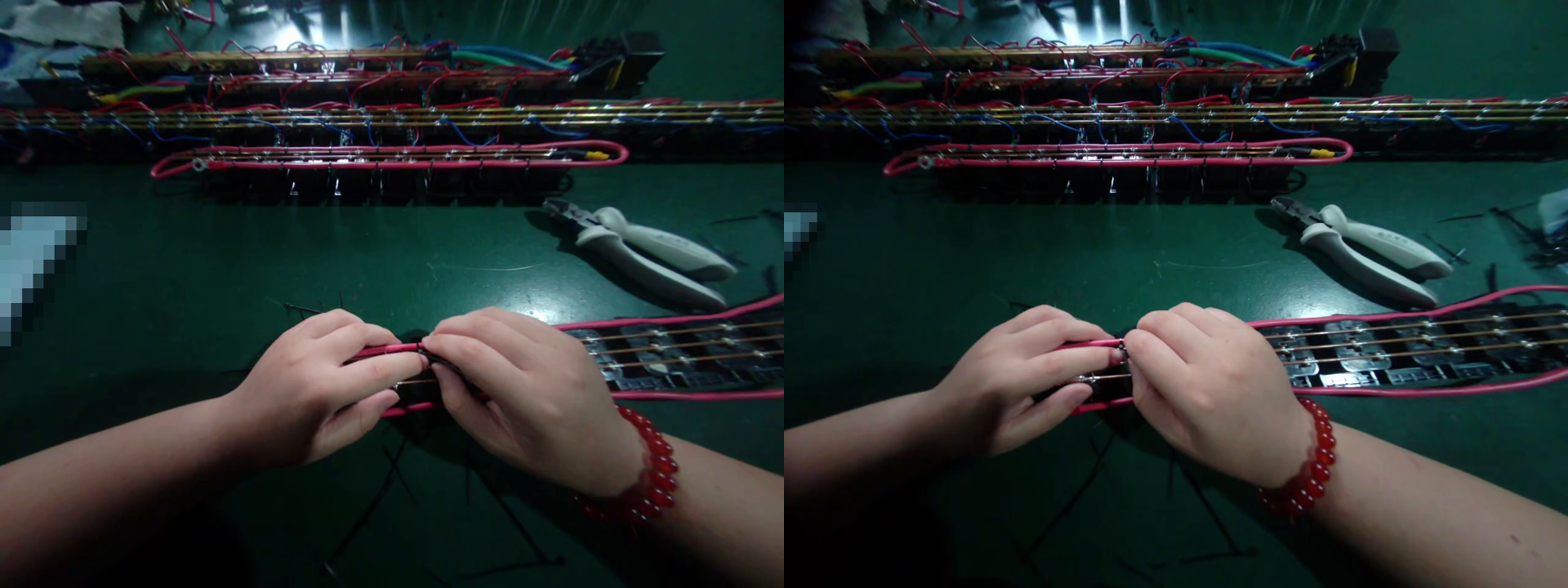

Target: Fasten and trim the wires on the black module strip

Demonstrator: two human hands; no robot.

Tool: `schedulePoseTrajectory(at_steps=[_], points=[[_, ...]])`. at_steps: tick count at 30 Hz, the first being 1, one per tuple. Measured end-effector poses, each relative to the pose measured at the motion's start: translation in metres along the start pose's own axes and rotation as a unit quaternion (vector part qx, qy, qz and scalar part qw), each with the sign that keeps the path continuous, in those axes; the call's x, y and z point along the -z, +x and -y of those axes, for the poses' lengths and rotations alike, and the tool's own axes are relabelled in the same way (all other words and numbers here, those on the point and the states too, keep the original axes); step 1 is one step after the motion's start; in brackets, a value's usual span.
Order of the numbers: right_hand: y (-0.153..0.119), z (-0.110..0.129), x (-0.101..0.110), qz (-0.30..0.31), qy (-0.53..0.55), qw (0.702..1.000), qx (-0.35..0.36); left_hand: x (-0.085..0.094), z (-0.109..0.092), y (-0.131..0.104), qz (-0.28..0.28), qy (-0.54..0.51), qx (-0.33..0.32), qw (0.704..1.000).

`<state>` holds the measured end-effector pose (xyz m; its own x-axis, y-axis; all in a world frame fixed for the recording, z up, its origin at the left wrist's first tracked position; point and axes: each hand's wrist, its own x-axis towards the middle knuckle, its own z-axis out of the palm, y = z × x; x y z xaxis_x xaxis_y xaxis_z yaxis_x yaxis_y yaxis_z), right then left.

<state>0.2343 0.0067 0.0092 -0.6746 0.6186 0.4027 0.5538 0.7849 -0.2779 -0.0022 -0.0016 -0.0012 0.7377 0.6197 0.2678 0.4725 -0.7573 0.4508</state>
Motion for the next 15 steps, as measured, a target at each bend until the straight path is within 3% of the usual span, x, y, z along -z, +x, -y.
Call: schedulePoseTrajectory(at_steps=[15], points=[[0.0004, -0.0001, 0.0016, 0.005, 0.002, 1.0, 0.005, 0.0006, -0.0022, 0.0006, 0.008, -0.009, 0.009, 1.0]])
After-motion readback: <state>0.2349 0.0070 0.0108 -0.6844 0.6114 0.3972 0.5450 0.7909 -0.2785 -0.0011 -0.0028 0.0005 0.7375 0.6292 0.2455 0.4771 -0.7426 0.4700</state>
